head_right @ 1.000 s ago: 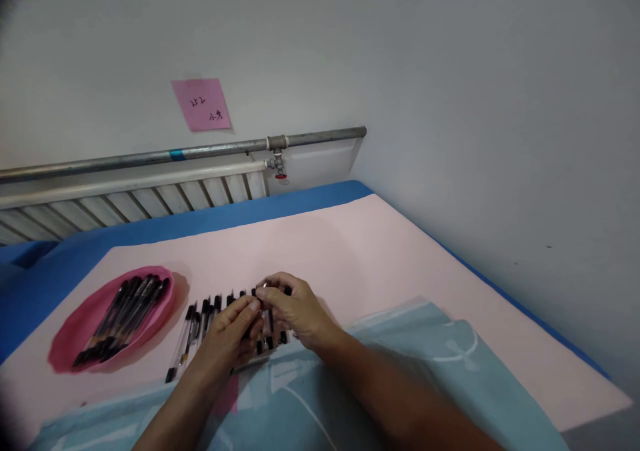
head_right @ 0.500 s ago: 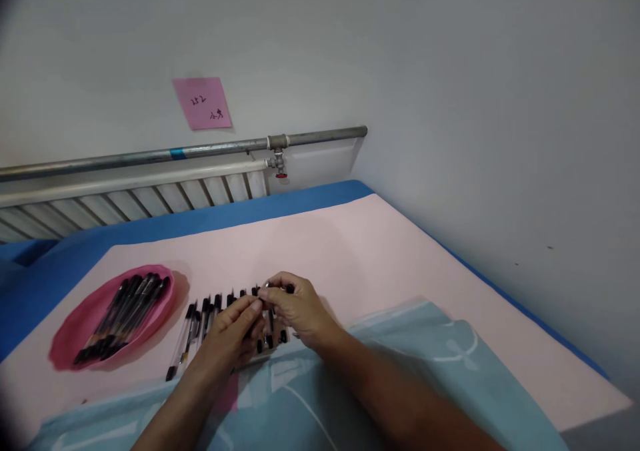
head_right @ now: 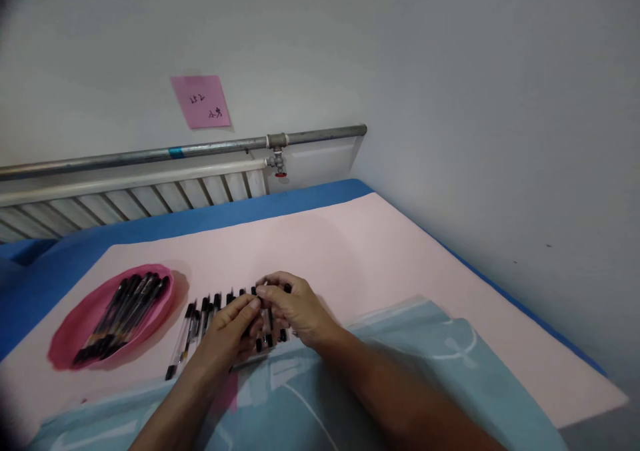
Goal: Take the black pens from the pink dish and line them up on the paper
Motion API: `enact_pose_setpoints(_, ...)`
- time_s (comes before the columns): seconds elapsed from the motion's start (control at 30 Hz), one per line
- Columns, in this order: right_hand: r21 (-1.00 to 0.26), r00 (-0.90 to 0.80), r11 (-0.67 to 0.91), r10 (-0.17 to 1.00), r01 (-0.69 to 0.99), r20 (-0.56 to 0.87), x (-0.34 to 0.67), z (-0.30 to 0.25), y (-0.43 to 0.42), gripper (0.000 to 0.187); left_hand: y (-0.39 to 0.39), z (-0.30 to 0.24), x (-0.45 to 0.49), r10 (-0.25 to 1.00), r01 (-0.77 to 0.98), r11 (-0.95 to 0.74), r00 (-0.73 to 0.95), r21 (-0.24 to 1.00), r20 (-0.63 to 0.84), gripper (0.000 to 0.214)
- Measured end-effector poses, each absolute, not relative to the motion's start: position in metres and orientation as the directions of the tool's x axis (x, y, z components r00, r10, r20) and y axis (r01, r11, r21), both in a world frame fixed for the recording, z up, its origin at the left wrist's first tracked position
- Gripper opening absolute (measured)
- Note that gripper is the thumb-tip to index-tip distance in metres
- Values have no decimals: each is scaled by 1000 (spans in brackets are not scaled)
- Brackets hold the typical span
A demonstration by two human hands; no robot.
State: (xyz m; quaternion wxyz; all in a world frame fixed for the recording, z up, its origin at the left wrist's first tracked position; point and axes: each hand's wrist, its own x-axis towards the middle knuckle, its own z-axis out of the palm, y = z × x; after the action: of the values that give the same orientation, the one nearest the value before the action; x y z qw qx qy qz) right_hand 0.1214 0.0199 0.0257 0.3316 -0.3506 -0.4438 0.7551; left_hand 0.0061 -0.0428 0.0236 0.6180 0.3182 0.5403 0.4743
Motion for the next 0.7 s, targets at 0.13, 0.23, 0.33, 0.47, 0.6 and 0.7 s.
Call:
enact_pose_setpoints(0.13,-927,-469,-331,856,-177,-216,122,26,20,21,-43,25,7,929,-252,355,-15,900,-371,34)
enact_pose_setpoints(0.23,-925,-496,-334,843,-181,-208,124,25,22,20,-43,28,4,913,-285,397,19,873,-409,32)
enact_pose_setpoints(0.33,-915,-536,-363,815,-176,-220,125,26,23,23,-43,29,-1,896,-325,438,77,838,-438,30)
enact_pose_setpoints(0.47,-915,-542,-365,811,-173,-221,127,27,23,24,-43,26,-8,885,-410,463,171,786,-433,27)
enact_pose_setpoints(0.6,-905,-583,-378,786,-195,-203,129,30,22,21,-44,22,-14,862,-497,507,293,704,-414,25)
enact_pose_setpoints(0.7,-886,-658,-416,729,-206,-189,129,32,22,21,-46,23,-14,857,-511,515,308,688,-413,26)
